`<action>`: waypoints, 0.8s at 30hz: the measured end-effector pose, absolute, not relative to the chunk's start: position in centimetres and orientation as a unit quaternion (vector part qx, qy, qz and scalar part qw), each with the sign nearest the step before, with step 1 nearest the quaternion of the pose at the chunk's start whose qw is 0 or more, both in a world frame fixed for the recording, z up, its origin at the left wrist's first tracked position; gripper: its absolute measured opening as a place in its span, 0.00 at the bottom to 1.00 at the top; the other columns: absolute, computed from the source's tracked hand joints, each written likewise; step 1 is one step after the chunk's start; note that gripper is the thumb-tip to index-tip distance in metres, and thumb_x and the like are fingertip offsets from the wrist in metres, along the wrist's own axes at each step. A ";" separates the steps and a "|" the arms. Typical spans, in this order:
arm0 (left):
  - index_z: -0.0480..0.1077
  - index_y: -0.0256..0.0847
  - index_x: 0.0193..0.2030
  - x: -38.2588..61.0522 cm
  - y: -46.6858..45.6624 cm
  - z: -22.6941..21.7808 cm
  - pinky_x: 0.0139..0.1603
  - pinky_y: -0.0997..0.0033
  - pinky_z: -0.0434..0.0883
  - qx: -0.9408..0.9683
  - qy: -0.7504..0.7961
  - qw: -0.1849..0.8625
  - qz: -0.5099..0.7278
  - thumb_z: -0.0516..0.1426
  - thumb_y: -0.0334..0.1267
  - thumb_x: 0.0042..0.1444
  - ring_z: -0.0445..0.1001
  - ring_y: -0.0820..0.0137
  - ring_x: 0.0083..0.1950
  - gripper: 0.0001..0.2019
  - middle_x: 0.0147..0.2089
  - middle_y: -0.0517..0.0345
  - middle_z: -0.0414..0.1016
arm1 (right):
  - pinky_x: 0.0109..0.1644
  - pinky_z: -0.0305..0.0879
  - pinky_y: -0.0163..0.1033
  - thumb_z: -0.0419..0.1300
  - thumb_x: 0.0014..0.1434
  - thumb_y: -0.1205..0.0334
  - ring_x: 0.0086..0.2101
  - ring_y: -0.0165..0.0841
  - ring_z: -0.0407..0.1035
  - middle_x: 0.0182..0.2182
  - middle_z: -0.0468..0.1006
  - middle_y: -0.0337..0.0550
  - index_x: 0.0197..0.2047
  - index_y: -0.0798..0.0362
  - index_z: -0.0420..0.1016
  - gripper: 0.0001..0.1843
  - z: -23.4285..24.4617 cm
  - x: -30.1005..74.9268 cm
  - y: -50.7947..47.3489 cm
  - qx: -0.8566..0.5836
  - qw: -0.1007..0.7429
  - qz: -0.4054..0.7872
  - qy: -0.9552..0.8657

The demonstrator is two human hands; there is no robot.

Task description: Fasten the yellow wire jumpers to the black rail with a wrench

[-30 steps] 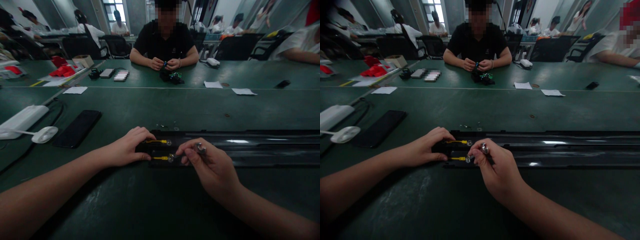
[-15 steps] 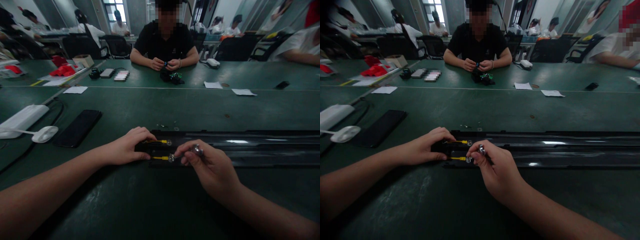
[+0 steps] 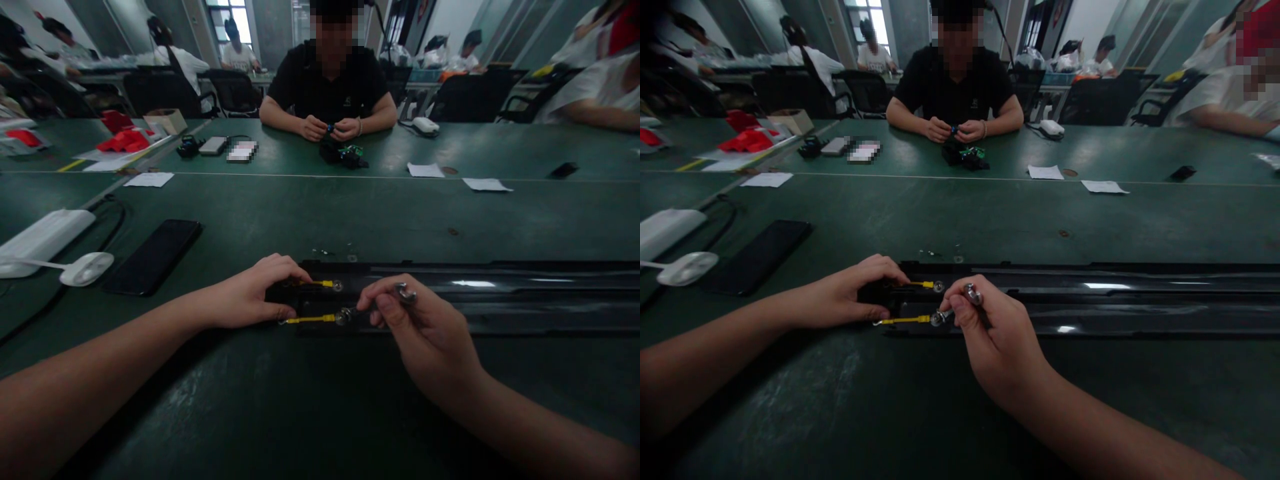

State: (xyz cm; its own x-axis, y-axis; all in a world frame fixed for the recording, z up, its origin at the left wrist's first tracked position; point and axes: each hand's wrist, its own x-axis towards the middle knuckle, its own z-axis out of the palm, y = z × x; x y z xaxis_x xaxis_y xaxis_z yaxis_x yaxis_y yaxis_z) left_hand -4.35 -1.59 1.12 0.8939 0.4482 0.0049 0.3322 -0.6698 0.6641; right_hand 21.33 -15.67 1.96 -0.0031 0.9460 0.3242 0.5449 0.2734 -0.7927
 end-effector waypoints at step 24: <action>0.67 0.47 0.57 -5.2 -0.9 1.2 0.64 0.60 0.67 0.893 0.209 0.394 0.066 0.63 0.38 0.63 0.68 0.62 0.61 0.17 0.60 0.56 0.66 | 0.30 0.69 0.33 0.57 0.70 0.63 0.28 0.29 0.74 0.30 0.78 0.39 0.40 0.52 0.74 0.06 2.0 21.5 -15.6 -0.510 0.436 0.252 -0.697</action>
State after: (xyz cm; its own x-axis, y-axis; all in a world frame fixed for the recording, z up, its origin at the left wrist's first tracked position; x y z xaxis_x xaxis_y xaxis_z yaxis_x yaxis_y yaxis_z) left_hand -5.18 -0.85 1.15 0.9038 0.4256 -0.0459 0.3209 -0.6027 0.7306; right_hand 21.53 -15.58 1.95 -0.0994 0.9311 0.3511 0.4923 0.3526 -0.7958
